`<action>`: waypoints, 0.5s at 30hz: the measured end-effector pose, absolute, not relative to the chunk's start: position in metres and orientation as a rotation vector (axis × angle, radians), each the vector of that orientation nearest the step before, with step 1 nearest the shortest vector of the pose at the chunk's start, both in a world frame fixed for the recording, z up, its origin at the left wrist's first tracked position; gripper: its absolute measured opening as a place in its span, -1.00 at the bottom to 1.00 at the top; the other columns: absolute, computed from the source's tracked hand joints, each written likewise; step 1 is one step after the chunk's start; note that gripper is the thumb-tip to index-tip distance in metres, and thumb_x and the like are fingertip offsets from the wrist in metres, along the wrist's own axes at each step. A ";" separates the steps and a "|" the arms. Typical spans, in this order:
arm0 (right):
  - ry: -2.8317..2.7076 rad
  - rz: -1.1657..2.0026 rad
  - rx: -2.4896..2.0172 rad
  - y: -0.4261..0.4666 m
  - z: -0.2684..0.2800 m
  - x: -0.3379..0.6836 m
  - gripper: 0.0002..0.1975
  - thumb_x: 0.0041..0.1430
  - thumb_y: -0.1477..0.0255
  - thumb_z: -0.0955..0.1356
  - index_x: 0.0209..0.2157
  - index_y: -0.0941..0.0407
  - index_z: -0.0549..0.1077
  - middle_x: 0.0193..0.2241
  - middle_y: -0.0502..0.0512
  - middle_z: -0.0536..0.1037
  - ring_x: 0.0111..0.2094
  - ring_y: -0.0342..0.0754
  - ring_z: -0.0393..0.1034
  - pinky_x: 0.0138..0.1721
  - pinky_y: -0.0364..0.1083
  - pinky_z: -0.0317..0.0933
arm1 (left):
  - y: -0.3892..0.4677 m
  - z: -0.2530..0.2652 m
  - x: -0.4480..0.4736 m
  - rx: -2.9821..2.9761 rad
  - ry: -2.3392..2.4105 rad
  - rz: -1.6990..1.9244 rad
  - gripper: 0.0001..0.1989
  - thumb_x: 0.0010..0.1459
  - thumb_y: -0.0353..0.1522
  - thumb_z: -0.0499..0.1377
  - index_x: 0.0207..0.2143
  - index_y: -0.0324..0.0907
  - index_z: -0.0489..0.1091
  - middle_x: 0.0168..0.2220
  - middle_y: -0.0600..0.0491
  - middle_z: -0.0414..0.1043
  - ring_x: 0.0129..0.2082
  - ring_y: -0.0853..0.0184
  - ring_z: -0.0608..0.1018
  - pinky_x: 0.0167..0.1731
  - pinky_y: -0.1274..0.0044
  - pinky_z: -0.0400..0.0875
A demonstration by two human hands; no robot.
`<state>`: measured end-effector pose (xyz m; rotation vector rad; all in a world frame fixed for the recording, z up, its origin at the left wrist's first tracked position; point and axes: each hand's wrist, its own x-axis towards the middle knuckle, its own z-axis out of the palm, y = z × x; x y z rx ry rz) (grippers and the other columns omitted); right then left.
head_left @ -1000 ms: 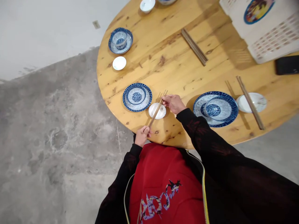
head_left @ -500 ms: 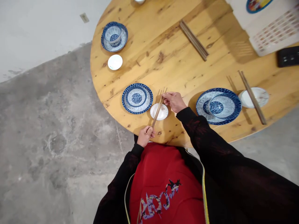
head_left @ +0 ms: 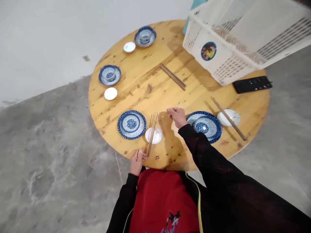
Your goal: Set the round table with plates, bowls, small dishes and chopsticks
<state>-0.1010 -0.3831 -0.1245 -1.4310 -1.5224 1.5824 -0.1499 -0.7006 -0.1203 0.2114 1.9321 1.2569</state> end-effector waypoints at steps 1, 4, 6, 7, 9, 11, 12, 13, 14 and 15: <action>-1.530 1.536 -1.430 -0.368 -0.123 -0.105 -0.85 0.08 0.40 0.37 -0.51 0.14 0.41 -0.58 0.02 0.48 -0.65 -0.18 0.24 -0.63 -0.20 0.12 | -0.702 -0.117 -0.152 0.221 1.957 1.273 -0.43 0.16 0.16 0.09 -0.35 -0.19 0.43 -0.41 -0.02 0.54 -0.47 0.30 0.56 -0.41 0.48 0.44; -1.590 1.384 -1.456 -0.319 -0.117 -0.119 -0.92 0.07 0.45 0.34 -0.47 0.14 0.46 -0.59 0.01 0.47 -0.55 -0.09 0.35 -0.51 -0.15 0.26 | -0.704 -0.105 -0.157 0.260 2.024 1.305 -0.43 0.18 0.15 0.09 -0.33 -0.18 0.46 -0.41 -0.04 0.55 -0.45 0.27 0.57 -0.38 0.45 0.46; -1.784 1.185 -1.505 -0.286 -0.113 -0.129 -0.89 0.07 0.50 0.32 -0.42 0.14 0.51 -0.52 0.07 0.52 -0.40 0.02 0.46 -0.32 -0.08 0.37 | -0.705 -0.098 -0.158 0.254 2.061 1.319 -0.42 0.18 0.17 0.09 -0.31 -0.18 0.48 -0.41 -0.04 0.55 -0.45 0.26 0.58 -0.39 0.44 0.48; -1.917 1.049 -1.535 -0.271 -0.111 -0.134 -0.86 0.08 0.53 0.31 -0.39 0.15 0.54 -0.45 0.12 0.56 -0.30 0.07 0.49 -0.20 -0.03 0.39 | -0.705 -0.096 -0.158 0.242 2.077 1.325 -0.40 0.18 0.18 0.09 -0.30 -0.18 0.49 -0.41 -0.04 0.55 -0.46 0.25 0.58 -0.40 0.43 0.49; -2.178 0.770 -1.597 -0.245 -0.108 -0.142 -0.79 0.12 0.57 0.30 -0.29 0.17 0.59 -0.28 0.25 0.61 -0.12 0.16 0.49 0.00 0.03 0.34 | -0.705 -0.094 -0.156 0.216 2.104 1.332 -0.37 0.16 0.21 0.09 -0.30 -0.18 0.50 -0.42 -0.04 0.55 -0.47 0.24 0.58 -0.41 0.43 0.49; -2.346 0.602 -1.657 -0.226 -0.108 -0.148 -0.74 0.17 0.58 0.29 -0.19 0.22 0.60 -0.15 0.35 0.60 -0.03 0.22 0.46 0.06 0.07 0.29 | -0.706 -0.094 -0.154 0.194 2.118 1.340 -0.32 0.12 0.26 0.09 -0.30 -0.19 0.50 -0.43 -0.05 0.55 -0.47 0.24 0.58 -0.42 0.43 0.50; -2.401 0.560 -1.680 -0.219 -0.109 -0.150 -0.72 0.20 0.58 0.28 -0.15 0.24 0.60 -0.12 0.39 0.59 -0.01 0.24 0.45 0.06 0.07 0.29 | -0.706 -0.094 -0.153 0.181 2.123 1.340 -0.30 0.11 0.28 0.09 -0.30 -0.19 0.51 -0.43 -0.05 0.55 -0.47 0.24 0.58 -0.42 0.43 0.50; -2.441 0.538 -1.695 -0.213 -0.111 -0.152 -0.70 0.22 0.57 0.27 -0.12 0.25 0.59 -0.10 0.41 0.58 0.00 0.25 0.45 0.06 0.08 0.29 | -0.707 -0.094 -0.152 0.165 2.127 1.338 -0.28 0.09 0.30 0.09 -0.30 -0.20 0.51 -0.43 -0.05 0.55 -0.47 0.24 0.58 -0.42 0.44 0.51; -2.470 0.528 -1.703 -0.210 -0.113 -0.153 -0.69 0.24 0.56 0.26 -0.09 0.27 0.59 -0.08 0.43 0.56 0.00 0.26 0.45 0.06 0.08 0.29 | -0.708 -0.095 -0.152 0.146 2.129 1.332 -0.26 0.07 0.31 0.09 -0.30 -0.20 0.51 -0.42 -0.06 0.55 -0.47 0.25 0.58 -0.42 0.44 0.51; -2.486 0.524 -1.705 -0.207 -0.115 -0.155 -0.68 0.26 0.56 0.26 -0.07 0.28 0.58 -0.07 0.44 0.55 0.00 0.26 0.45 0.06 0.08 0.29 | -0.709 -0.095 -0.151 0.126 2.131 1.326 -0.25 0.06 0.32 0.09 -0.31 -0.20 0.51 -0.42 -0.06 0.55 -0.47 0.25 0.58 -0.42 0.44 0.51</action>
